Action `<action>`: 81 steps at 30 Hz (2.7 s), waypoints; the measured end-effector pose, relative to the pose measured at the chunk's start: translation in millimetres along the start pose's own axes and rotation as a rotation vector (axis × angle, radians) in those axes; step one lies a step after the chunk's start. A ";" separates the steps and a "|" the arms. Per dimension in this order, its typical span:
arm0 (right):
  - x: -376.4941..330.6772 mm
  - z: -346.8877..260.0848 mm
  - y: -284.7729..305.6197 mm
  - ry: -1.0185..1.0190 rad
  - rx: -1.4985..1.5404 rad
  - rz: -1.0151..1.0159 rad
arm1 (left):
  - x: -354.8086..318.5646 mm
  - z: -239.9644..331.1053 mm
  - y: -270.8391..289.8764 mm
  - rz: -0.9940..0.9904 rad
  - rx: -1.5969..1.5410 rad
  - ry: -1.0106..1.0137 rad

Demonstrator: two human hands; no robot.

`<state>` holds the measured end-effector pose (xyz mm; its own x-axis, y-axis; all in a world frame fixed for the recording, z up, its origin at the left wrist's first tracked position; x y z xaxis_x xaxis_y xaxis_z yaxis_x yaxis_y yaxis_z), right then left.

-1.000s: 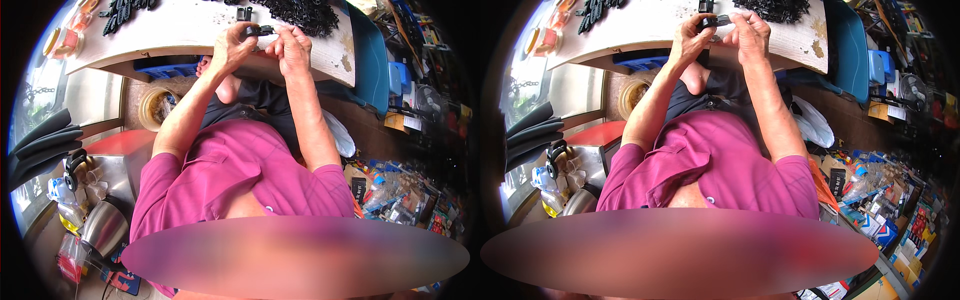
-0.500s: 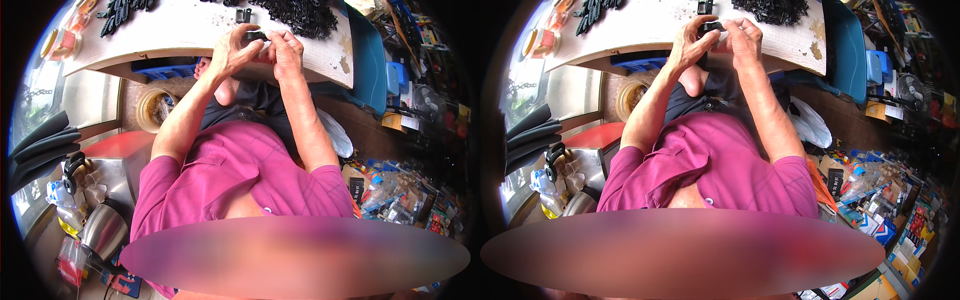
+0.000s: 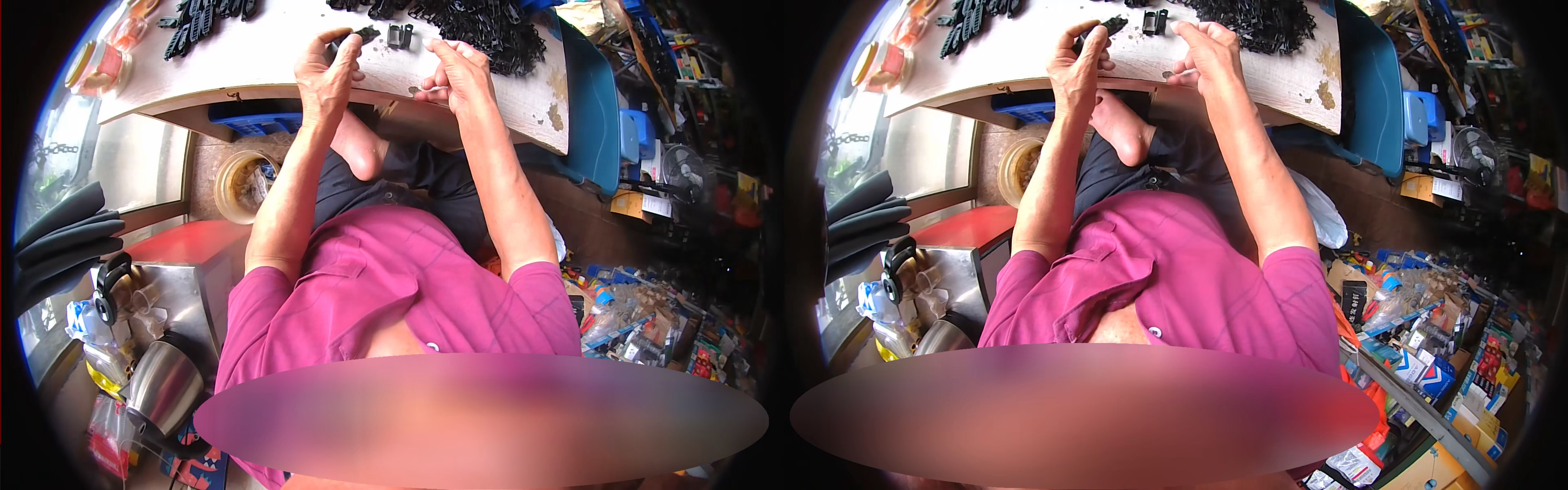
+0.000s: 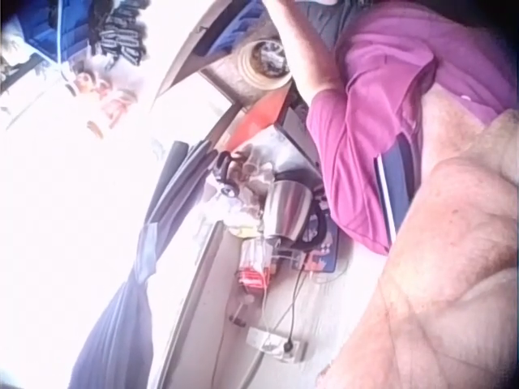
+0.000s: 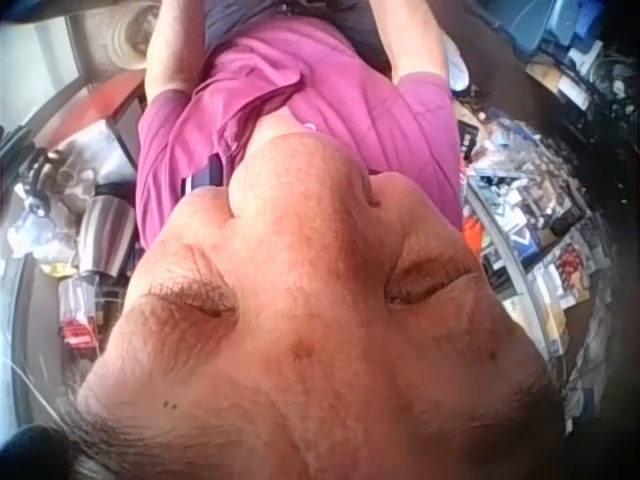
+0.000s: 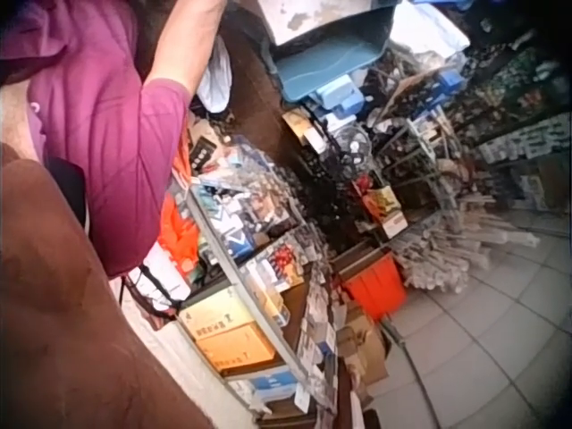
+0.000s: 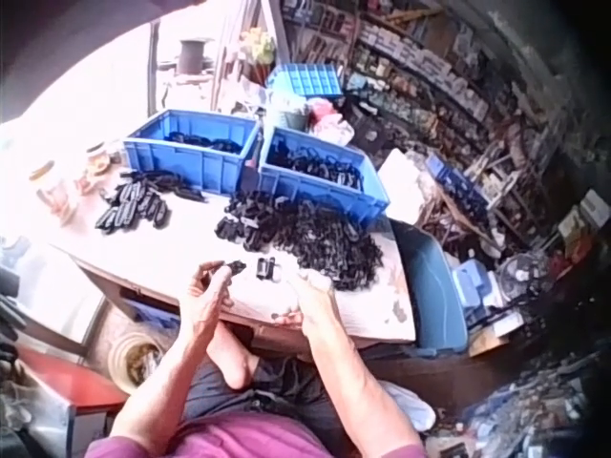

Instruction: The person assembles or sorts small black plastic components by hand on a workbench, taking them from a storage bin.

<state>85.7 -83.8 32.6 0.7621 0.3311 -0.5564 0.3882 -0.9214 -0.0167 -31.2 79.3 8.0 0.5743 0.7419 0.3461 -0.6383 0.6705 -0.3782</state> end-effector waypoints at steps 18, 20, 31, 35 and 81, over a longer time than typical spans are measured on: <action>19.9 -2.0 -13.0 0.074 -0.260 -0.035 | -1.0 -4.3 1.7 -0.024 -0.113 0.128; 12.5 -0.7 -13.6 0.080 -0.271 -0.053 | 5.8 -5.7 -7.9 -0.012 -0.090 0.136; -3.0 0.5 -27.5 0.286 -0.382 -0.224 | 12.5 -25.2 -33.6 -0.186 0.044 0.077; 5.4 7.8 -21.5 0.343 -0.250 -0.181 | 4.0 -17.1 -37.3 0.023 -0.157 0.189; -7.1 19.2 -9.8 0.291 -0.137 -0.402 | -4.5 -5.4 -20.3 -0.762 0.229 0.381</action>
<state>66.5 -81.0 20.8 0.6438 0.7146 -0.2737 0.7295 -0.6811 -0.0622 -18.0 62.4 9.4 0.9915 0.0711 0.1090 -0.0753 0.9966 0.0348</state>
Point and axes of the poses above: each hand's wrist, its own x-axis towards the middle knuckle, its own y-axis out of the back of the hand, z = x × y, the point moved 5 cm from there along x, towards the middle knuckle, and after that the axes turned 13 degrees about -y, right-handed, at the moved point
